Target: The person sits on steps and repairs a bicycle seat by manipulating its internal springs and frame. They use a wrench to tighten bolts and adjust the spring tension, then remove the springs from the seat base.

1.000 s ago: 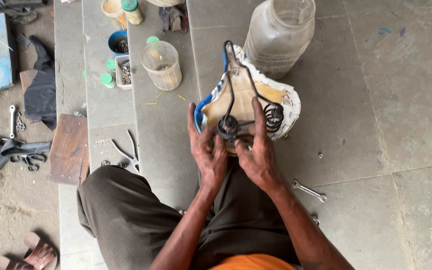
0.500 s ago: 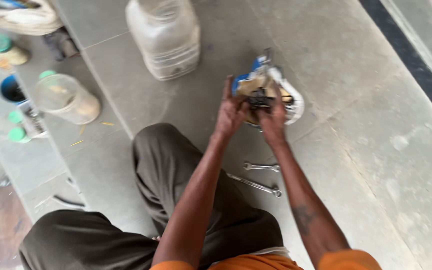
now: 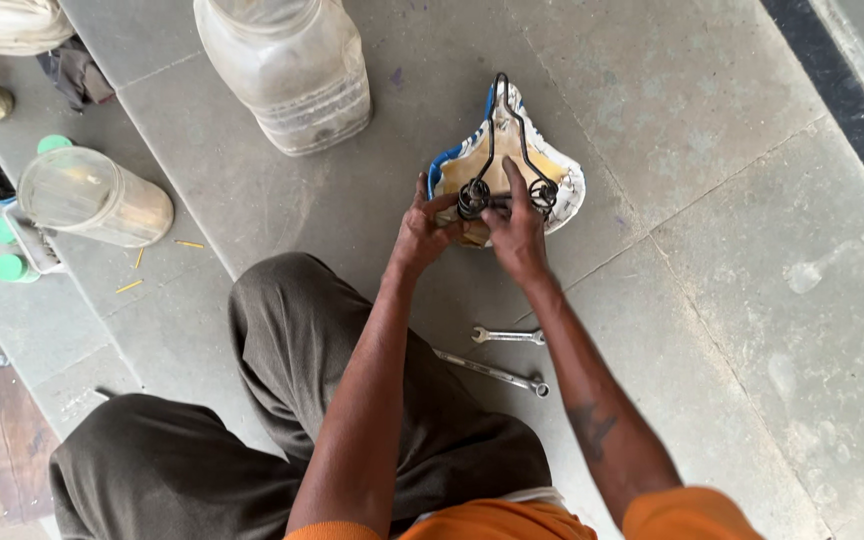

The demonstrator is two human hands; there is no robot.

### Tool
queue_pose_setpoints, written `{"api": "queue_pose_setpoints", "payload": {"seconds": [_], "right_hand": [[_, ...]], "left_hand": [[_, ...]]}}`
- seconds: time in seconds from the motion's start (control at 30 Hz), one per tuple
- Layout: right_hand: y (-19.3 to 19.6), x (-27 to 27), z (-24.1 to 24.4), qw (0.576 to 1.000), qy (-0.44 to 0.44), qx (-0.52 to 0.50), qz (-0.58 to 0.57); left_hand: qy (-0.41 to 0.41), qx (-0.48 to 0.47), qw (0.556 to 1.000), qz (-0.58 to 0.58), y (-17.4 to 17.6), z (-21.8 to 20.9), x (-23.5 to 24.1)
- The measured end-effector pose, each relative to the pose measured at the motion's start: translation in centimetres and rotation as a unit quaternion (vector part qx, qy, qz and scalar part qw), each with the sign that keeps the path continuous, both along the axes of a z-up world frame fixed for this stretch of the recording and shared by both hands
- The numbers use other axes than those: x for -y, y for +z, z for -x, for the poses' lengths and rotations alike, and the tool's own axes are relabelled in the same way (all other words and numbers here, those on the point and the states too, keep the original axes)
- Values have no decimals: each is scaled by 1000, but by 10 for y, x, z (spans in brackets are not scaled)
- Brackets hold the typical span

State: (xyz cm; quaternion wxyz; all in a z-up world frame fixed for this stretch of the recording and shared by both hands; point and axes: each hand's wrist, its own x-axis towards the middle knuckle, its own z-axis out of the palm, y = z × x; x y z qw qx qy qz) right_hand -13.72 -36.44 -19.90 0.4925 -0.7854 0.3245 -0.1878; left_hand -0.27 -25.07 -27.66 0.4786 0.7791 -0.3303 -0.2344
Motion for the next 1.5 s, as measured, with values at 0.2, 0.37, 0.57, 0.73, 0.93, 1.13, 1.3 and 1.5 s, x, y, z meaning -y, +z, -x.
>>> {"api": "queue_pose_setpoints", "payload": {"seconds": [0.2,0.37,0.57,0.73,0.93,1.13,1.3,1.5], "right_hand": [[-14,-20,-1,995,-101,11,11],[-10,-20,-6,995,-89,17,-51],[-4,-34,-7,986,-110,43,-118],[-7,-38,-6,972,-101,127,-171],[-7,-39,1,937,-76,229,-253],[-2,-44,2,936,-69,231,-257],[7,-45,1,932,-49,221,-282],[14,-33,-3,924,13,213,-317]], "left_hand": [[19,-109,991,77,9,5,2],[32,-200,977,64,23,8,6],[21,-165,985,34,31,7,3],[-6,-125,992,23,20,-2,4],[22,-181,978,104,18,3,3],[48,-114,991,55,28,10,6],[63,-51,996,24,30,7,7],[73,-227,971,5,43,13,5]]}}
